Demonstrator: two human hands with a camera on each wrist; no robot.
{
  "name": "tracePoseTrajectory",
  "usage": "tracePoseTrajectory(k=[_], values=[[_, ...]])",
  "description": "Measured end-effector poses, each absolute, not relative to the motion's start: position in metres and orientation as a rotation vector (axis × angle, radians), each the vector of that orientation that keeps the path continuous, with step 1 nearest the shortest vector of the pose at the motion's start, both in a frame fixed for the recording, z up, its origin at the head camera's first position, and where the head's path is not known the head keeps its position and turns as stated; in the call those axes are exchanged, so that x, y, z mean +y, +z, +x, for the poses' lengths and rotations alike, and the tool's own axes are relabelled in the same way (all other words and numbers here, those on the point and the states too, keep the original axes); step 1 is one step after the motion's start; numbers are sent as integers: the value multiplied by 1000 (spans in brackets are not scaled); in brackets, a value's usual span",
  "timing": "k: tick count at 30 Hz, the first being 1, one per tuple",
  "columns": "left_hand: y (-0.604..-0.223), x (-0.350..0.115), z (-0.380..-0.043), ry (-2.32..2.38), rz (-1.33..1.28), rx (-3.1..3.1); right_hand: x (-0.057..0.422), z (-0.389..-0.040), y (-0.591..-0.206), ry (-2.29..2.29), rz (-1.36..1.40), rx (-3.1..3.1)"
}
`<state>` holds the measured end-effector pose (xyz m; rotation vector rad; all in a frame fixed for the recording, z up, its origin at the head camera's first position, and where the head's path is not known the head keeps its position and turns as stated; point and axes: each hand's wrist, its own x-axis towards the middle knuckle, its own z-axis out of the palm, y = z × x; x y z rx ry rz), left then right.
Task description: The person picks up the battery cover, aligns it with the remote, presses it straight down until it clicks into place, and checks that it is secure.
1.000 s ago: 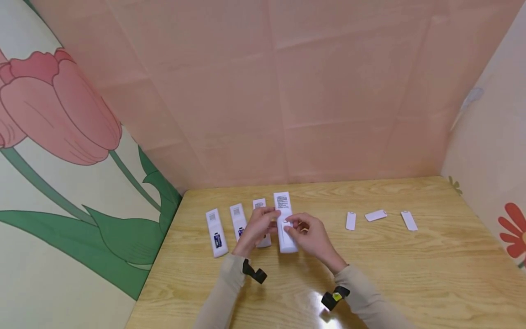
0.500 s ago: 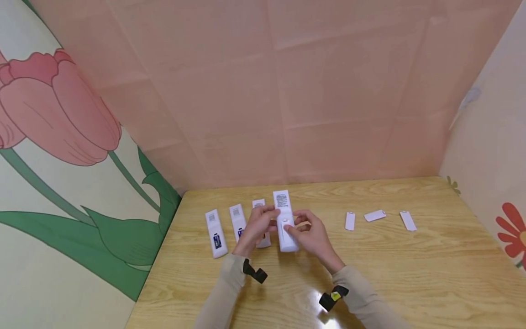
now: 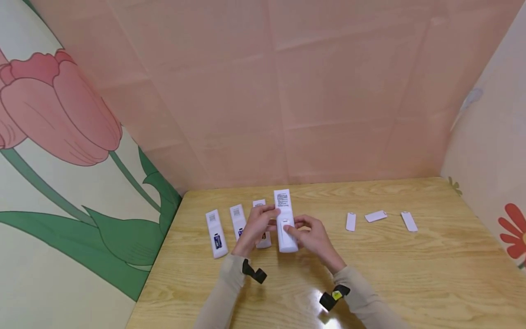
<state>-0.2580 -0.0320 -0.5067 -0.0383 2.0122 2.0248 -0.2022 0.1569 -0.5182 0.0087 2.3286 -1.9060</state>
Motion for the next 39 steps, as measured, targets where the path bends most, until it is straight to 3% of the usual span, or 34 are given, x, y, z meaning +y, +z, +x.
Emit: tracePoseTrajectory(k=[39], values=[[-503, -36, -260, 2072, -37, 1981, 155, -203, -510, -1928, -7, 2298]])
